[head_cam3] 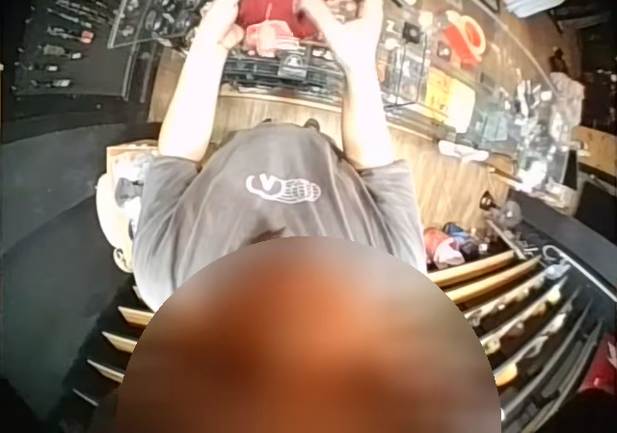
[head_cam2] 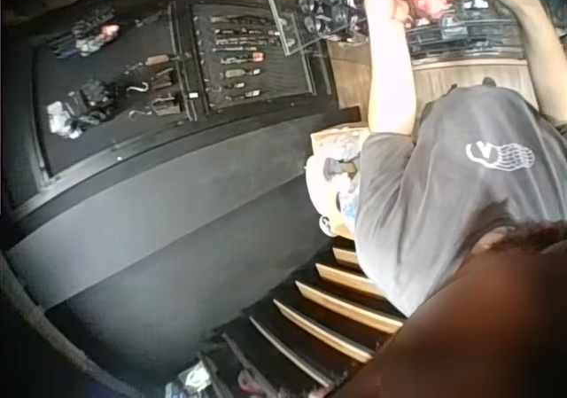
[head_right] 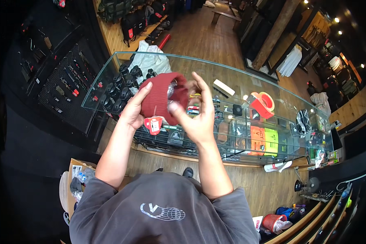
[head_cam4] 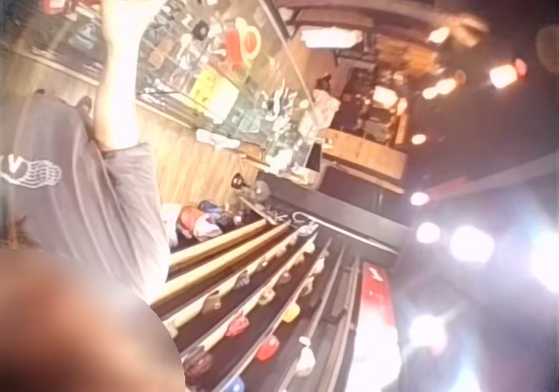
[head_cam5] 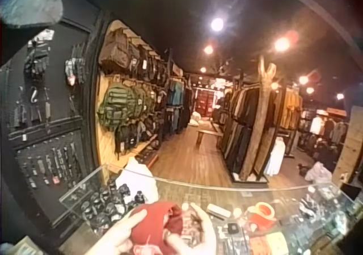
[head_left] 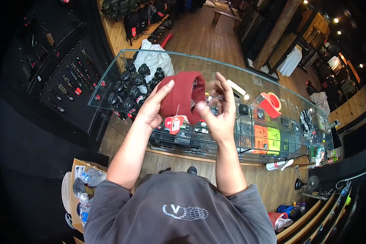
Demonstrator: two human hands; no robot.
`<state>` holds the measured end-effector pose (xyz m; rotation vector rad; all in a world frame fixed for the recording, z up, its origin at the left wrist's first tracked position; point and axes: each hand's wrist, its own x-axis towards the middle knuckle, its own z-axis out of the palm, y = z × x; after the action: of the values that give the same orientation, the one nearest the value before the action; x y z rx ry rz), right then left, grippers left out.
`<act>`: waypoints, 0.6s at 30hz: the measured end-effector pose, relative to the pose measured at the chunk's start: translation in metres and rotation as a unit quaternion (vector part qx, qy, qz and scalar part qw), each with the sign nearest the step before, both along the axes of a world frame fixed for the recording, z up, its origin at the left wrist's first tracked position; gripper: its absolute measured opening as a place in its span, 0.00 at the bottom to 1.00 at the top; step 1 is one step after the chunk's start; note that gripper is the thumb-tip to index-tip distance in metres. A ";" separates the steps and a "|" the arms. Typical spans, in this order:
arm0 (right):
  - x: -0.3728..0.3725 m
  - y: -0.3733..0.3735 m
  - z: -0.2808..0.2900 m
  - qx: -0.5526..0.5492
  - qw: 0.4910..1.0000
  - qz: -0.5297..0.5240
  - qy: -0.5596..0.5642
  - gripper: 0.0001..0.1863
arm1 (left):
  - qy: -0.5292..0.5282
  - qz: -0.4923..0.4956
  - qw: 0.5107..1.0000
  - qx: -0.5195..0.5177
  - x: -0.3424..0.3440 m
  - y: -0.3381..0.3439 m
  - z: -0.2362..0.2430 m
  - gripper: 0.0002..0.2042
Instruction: The recorder unpacks beanies from a storage box, cleans them with a lint roller, and arranges them on wooden shelves.
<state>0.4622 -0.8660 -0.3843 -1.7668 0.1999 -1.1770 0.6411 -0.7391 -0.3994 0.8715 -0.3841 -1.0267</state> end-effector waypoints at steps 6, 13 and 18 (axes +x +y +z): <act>0.007 -0.016 -0.008 -0.036 0.992 0.050 0.114 0.45 | -0.237 -0.116 0.964 0.018 0.016 0.004 0.023 0.42; 0.032 -0.020 -0.020 0.295 0.943 0.122 0.088 0.28 | -0.292 -0.115 0.949 0.000 0.027 -0.004 0.025 0.38; 0.020 -0.067 -0.015 0.065 0.960 -0.150 0.226 0.28 | -0.152 -0.072 0.985 0.023 0.037 -0.013 0.006 0.31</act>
<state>0.4819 -0.9325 -0.3994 -1.9106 0.8224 -0.9200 0.6781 -0.7518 -0.3931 1.0581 -0.6910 -1.0404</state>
